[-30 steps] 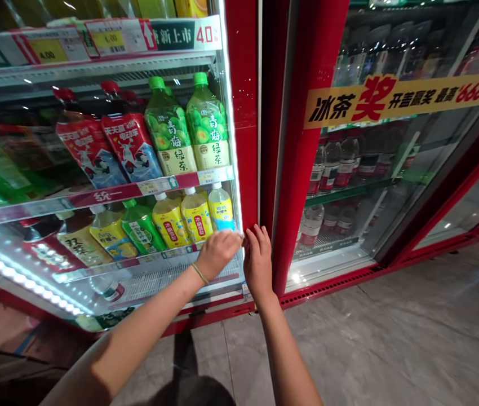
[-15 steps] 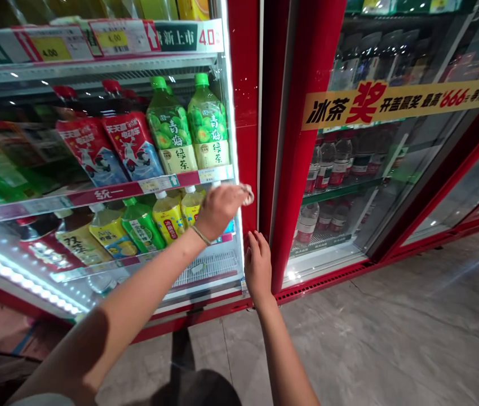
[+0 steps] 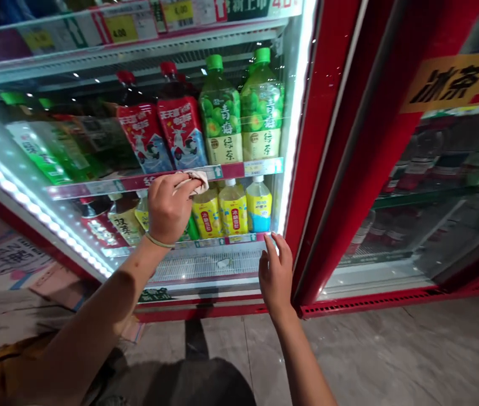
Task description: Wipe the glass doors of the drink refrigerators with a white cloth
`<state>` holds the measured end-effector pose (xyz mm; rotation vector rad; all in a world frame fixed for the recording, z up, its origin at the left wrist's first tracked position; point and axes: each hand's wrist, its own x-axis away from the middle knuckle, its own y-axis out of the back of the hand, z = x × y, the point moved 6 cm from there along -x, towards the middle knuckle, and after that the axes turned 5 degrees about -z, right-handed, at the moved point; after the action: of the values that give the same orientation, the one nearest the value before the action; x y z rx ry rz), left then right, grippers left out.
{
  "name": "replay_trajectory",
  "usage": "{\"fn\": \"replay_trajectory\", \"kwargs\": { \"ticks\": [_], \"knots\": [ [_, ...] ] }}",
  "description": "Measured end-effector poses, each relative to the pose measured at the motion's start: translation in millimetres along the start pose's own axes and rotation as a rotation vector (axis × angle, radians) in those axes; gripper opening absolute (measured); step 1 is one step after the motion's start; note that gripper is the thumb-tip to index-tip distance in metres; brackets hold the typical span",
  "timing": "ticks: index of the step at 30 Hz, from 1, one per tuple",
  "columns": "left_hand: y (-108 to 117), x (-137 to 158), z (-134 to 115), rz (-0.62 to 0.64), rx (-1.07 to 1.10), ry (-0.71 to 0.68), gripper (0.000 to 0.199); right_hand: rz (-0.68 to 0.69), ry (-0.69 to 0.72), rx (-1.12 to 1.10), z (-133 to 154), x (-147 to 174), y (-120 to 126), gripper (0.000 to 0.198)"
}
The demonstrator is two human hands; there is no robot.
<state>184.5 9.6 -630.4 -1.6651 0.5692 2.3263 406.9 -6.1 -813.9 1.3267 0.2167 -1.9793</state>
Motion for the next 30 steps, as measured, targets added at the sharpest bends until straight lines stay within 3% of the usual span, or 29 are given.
{"fn": "replay_trajectory", "kwargs": {
  "ticks": [2,8,10,13,16,19,21,24,27,30],
  "knots": [
    [12.6,22.7,11.7,0.037,-0.001,0.016,0.03,0.025,0.072,-0.036,21.6,2.0,-12.0,0.057],
    [25.3,147.3,2.3,0.266,0.087,-0.041,0.023,0.147,0.264,-0.074,63.6,26.3,-51.6,0.07],
    [31.5,158.5,13.1,0.324,0.113,-0.064,0.02,0.166,0.29,-0.063,69.4,33.0,-59.4,0.072],
    [52.9,133.8,59.6,0.286,0.065,-0.046,0.022,0.187,0.321,-0.054,75.4,39.5,-66.7,0.073],
    [86.8,97.6,121.9,0.086,-0.075,0.082,0.029,0.21,0.336,-0.031,78.8,42.9,-73.9,0.073],
    [109.4,98.7,157.0,-0.045,-0.143,0.23,0.027,0.22,0.357,0.002,81.5,46.0,-81.0,0.073],
    [112.5,124.6,160.9,-0.058,-0.102,0.381,0.022,0.21,0.359,0.007,82.3,49.9,-84.2,0.073],
    [104.9,184.0,153.1,-0.018,0.087,0.806,0.016,0.2,0.351,-0.027,86.0,62.5,-88.2,0.076],
    [104.0,217.4,131.0,-0.028,0.139,0.961,0.008,0.268,0.387,-0.119,105.8,77.2,-97.4,0.075],
    [108.5,223.3,121.1,-0.05,0.248,1.101,0.016,0.421,0.352,-0.303,145.0,73.3,-113.4,0.074]
  ]
}}
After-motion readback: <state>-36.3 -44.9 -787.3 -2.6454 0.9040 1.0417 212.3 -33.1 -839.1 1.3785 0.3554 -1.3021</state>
